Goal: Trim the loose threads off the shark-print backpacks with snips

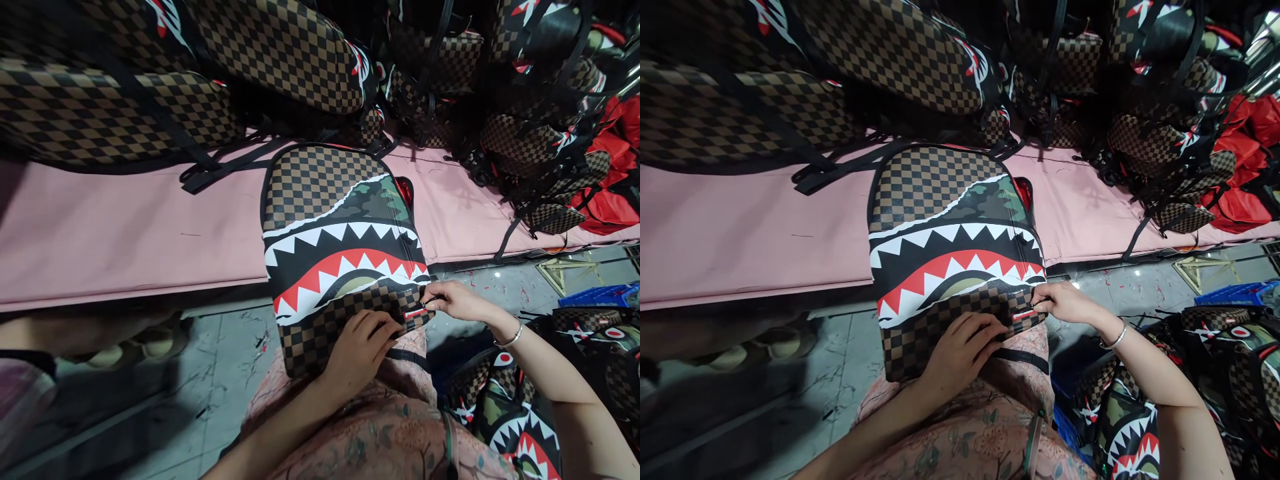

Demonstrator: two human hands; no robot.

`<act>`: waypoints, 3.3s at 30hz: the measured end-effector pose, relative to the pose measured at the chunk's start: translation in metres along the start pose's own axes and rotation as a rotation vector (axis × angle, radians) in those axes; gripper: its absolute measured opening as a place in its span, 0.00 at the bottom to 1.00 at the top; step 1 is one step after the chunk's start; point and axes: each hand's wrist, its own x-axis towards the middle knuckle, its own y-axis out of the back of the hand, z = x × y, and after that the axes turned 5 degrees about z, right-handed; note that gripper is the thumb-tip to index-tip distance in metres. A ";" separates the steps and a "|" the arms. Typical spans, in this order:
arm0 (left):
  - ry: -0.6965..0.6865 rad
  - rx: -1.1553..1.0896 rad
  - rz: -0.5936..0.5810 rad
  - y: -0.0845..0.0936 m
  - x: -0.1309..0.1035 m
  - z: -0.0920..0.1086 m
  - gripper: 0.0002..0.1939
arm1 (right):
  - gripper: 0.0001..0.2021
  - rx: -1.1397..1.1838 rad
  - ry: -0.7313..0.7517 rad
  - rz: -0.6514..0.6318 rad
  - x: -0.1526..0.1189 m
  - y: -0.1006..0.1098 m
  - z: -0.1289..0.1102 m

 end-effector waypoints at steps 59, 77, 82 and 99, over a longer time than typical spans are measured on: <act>0.499 0.174 0.025 0.013 0.230 -0.141 0.10 | 0.11 0.095 -0.099 1.101 0.213 0.001 0.043; 0.499 0.167 0.066 0.001 0.235 -0.171 0.12 | 0.09 0.053 -0.072 1.081 0.210 -0.009 0.050; 0.470 0.250 0.019 -0.010 0.239 -0.156 0.09 | 0.10 0.027 -0.091 1.089 0.212 -0.011 0.047; 0.608 0.155 0.051 -0.005 0.237 -0.173 0.12 | 0.09 -0.242 -0.087 0.935 0.197 -0.003 0.025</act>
